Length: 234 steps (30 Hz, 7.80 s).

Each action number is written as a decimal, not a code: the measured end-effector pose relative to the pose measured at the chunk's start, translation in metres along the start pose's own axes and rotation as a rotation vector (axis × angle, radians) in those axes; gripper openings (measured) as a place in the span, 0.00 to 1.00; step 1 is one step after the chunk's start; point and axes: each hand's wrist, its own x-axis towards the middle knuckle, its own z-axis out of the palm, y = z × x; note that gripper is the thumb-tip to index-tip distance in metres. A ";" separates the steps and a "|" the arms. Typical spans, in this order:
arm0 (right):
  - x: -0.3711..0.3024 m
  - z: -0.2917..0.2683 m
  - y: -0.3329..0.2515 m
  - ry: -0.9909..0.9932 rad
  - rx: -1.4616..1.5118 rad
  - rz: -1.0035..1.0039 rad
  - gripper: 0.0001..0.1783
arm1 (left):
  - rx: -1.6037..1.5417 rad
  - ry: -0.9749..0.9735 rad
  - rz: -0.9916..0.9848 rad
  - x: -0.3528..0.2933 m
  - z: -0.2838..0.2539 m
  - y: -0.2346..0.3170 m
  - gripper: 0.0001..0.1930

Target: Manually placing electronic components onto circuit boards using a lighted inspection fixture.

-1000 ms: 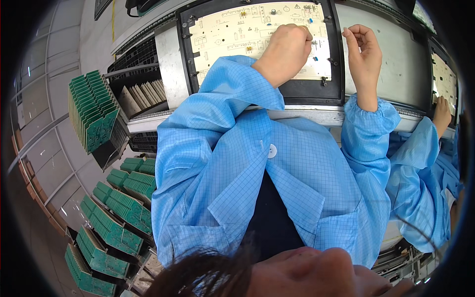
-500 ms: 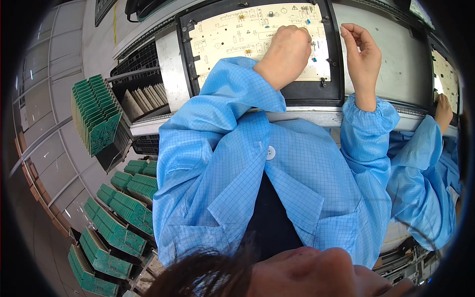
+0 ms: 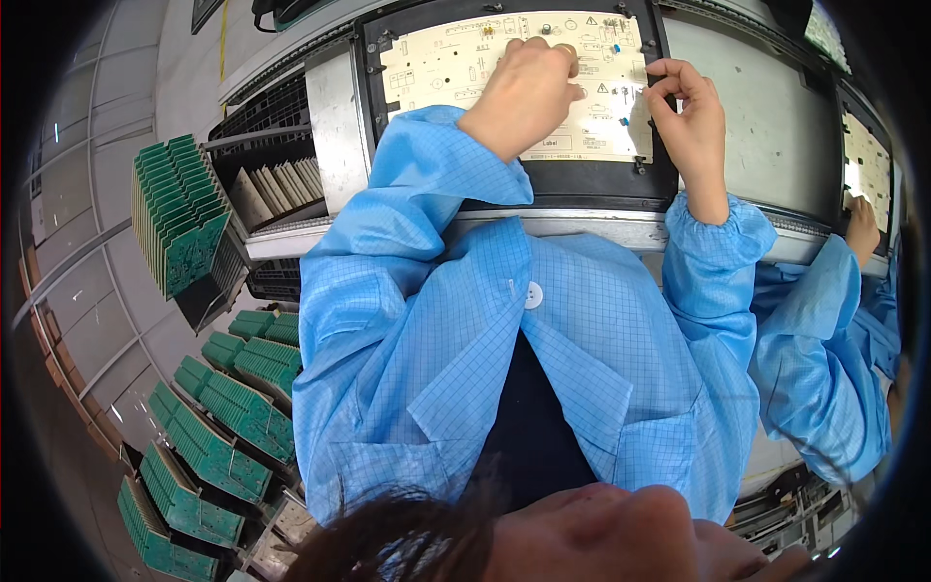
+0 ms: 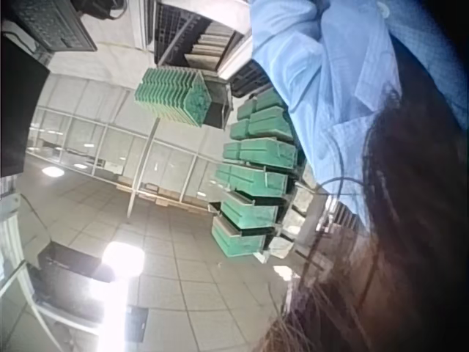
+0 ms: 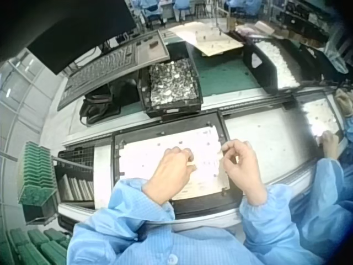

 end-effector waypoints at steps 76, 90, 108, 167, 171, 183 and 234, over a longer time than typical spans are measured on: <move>-0.335 0.277 -0.302 -1.976 0.562 -0.300 0.28 | -0.165 2.547 -1.287 -0.653 0.115 0.080 0.33; -0.282 0.260 -0.273 -1.868 0.842 -0.010 0.33 | 0.505 1.227 -2.221 -0.708 0.033 0.097 0.34; -0.088 0.082 -0.159 -0.900 0.965 0.116 0.40 | -0.044 1.352 -1.302 -0.435 -0.070 0.005 0.26; -0.027 -0.015 -0.132 -0.211 0.437 -0.284 0.23 | -0.200 1.317 -0.611 -0.306 -0.231 -0.001 0.22; -0.006 -0.017 -0.149 -0.187 0.313 -0.420 0.28 | -0.660 0.830 -0.432 -0.273 -0.246 -0.070 0.22; 0.052 0.020 -0.087 -0.336 0.598 -0.133 0.37 | -0.965 0.244 -0.416 -0.112 -0.180 -0.135 0.23; 0.112 0.108 -0.115 -0.165 -0.362 -0.696 0.10 | 0.265 0.369 0.143 -0.070 -0.137 -0.213 0.09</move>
